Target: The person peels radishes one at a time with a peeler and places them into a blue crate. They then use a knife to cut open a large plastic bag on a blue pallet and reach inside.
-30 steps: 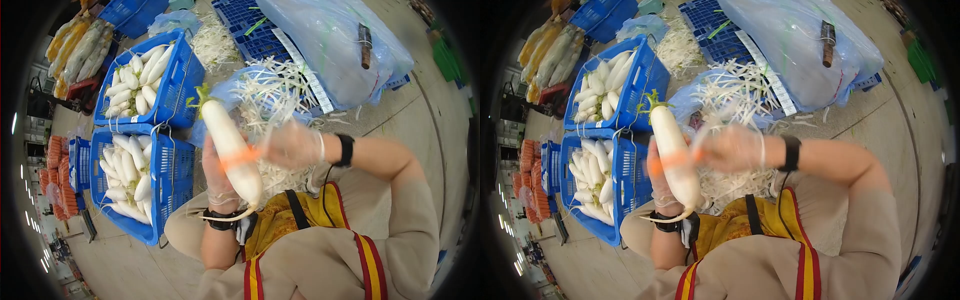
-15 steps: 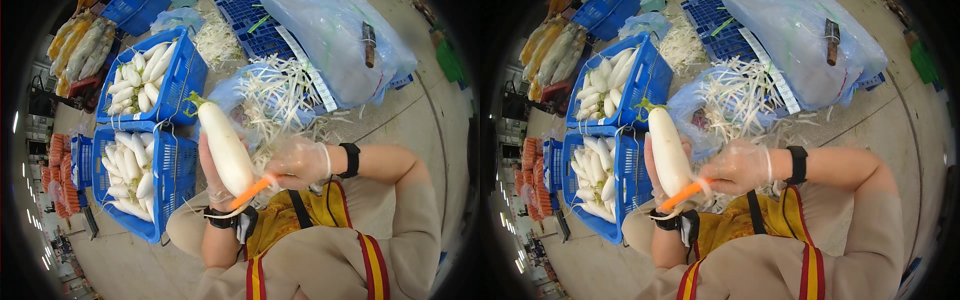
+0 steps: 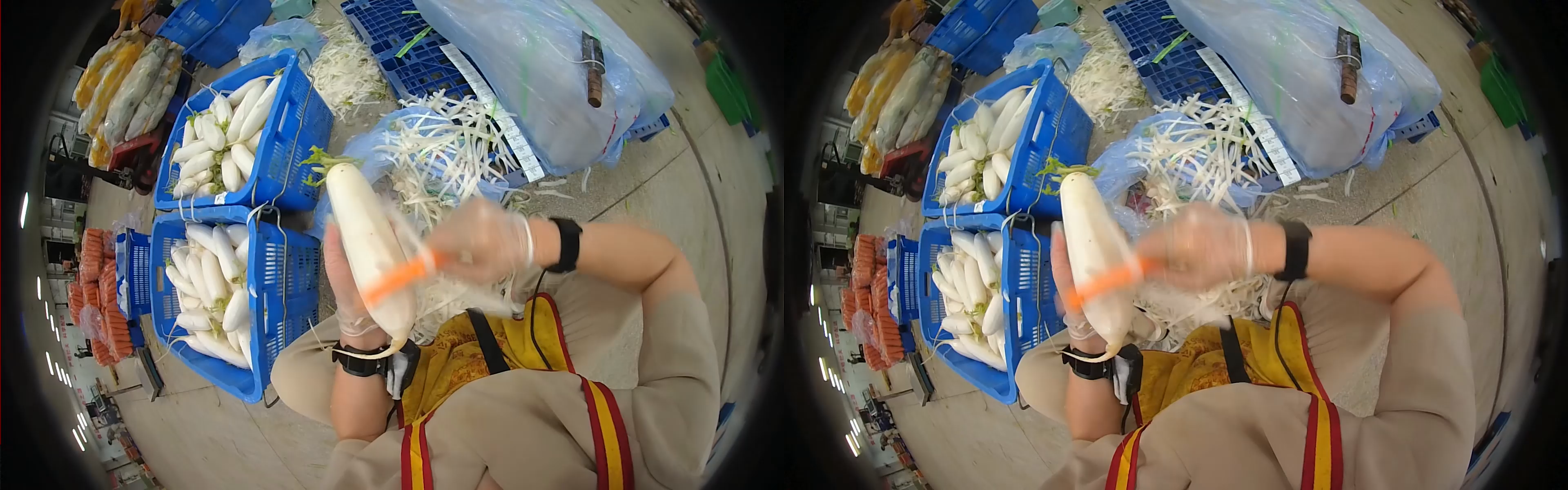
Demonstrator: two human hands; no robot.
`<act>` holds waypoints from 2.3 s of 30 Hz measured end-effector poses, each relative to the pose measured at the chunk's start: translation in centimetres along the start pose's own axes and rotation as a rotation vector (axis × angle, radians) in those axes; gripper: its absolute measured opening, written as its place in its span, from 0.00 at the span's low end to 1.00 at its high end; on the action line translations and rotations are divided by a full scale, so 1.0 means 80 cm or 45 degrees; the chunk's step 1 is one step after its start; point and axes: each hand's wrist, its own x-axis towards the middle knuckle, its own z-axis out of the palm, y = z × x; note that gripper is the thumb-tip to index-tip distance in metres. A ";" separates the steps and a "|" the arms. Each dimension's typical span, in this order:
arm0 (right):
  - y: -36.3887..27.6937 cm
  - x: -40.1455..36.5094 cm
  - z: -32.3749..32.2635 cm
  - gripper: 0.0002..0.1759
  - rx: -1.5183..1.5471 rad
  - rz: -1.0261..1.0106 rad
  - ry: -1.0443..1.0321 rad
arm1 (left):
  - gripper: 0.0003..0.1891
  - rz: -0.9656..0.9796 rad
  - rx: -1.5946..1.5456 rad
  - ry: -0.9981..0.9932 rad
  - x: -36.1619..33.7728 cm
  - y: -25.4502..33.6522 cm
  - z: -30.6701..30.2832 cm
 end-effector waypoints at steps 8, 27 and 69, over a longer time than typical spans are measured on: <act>0.079 0.024 -0.017 0.09 -0.404 0.347 0.142 | 0.23 0.030 0.219 0.114 -0.006 -0.025 0.019; -0.012 -0.002 -0.006 0.06 0.069 -0.229 -0.153 | 0.24 -0.082 -0.139 -0.138 0.001 0.000 -0.011; 0.056 0.012 -0.048 0.10 -0.414 0.108 -0.029 | 0.23 -0.267 0.334 0.059 -0.021 -0.036 -0.001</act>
